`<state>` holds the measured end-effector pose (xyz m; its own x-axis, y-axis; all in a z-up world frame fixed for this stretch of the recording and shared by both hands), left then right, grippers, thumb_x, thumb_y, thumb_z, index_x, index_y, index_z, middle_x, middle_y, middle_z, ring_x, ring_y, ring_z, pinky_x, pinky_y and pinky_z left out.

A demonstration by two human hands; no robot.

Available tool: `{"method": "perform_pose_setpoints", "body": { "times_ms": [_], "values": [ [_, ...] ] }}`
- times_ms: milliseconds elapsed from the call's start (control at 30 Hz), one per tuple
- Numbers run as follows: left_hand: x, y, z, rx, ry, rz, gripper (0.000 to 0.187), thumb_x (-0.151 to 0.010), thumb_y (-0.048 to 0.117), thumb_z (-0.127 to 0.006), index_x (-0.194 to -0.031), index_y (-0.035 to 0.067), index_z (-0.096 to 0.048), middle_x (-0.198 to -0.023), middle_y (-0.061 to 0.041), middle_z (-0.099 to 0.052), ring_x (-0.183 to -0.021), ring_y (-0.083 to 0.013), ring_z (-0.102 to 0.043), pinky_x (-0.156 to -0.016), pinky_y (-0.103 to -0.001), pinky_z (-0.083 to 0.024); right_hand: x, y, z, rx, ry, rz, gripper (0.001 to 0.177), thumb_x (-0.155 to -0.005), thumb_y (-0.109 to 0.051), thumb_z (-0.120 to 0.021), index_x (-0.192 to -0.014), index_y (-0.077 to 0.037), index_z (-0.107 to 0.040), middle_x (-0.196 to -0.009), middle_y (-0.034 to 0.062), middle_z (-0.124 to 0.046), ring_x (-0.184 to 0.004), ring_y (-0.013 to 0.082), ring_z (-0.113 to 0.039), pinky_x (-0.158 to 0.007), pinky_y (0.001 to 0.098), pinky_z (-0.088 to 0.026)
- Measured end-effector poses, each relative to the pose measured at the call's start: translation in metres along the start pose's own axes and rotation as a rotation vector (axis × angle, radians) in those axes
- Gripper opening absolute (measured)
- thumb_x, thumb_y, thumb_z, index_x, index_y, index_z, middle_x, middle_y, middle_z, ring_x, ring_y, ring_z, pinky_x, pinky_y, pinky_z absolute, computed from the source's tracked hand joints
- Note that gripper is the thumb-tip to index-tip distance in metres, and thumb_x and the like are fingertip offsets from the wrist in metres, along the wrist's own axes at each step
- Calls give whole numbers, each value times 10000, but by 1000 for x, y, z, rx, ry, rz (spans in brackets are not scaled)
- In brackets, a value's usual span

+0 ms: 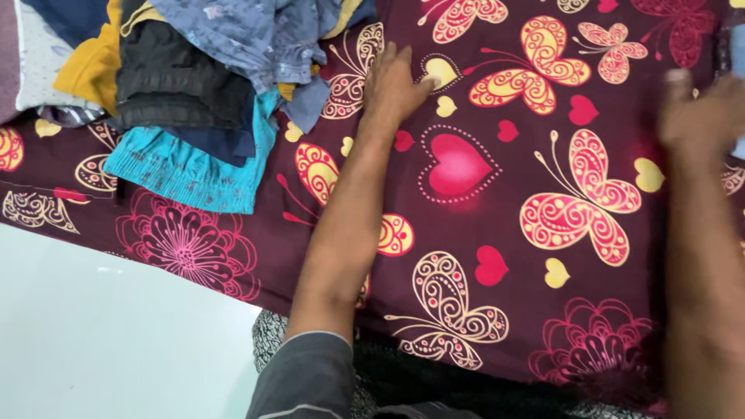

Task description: The person folds several garments on a patterned bedsheet, including a light blue t-shirt, a gray sweatshirt, patterned shorts, and tan shorts. Each item is smoothed, folded into a compact rectangle, and placed to the side.

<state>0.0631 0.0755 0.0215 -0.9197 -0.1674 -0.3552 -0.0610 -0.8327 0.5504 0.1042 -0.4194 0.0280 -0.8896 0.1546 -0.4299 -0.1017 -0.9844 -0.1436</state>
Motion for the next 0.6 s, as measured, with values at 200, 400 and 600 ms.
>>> {"method": "perform_pose_setpoints", "body": {
  "times_ms": [200, 400, 600],
  "values": [
    [-7, -31, 82, -49, 627, 289, 391, -918, 350, -729, -1153, 44, -666, -1298, -185, -632, -1308, -377, -575, -1136, -509, -447, 40, -183, -22, -106, -411, 527, 1086, -967, -777, -440, -1563, 121, -312, -1646, 374, -210, -1545, 514, -183, -1186, 673, -149],
    [25, -84, 161, -117, 920, 379, 663, -874, 261, -770, -1401, -5, -469, -1337, -234, -555, -1264, -440, -553, -1011, -548, -469, 102, -380, -37, -484, -365, 978, 976, -992, -686, -542, -1576, 72, -347, -1641, 346, -237, -1538, 494, -188, -1239, 563, -129],
    [17, -113, 162, -76, 811, 372, 582, -761, 11, -732, -1313, 17, -548, -1155, -202, -628, -1075, -411, -644, -930, -479, -528, 126, -502, -52, -1050, -374, 655, 717, -967, -502, -679, -1461, -8, -518, -1333, 224, -649, -1196, 290, -655, -1039, 407, -499]
  ]
}}
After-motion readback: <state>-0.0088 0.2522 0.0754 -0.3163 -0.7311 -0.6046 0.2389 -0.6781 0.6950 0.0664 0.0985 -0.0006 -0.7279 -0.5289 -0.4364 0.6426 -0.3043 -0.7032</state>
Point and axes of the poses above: each hand's wrist, its own x-axis away from the middle knuckle, its own z-axis out of the back of the hand, y = z × x, the point moved 4 cm from there along -x, towards the middle knuckle
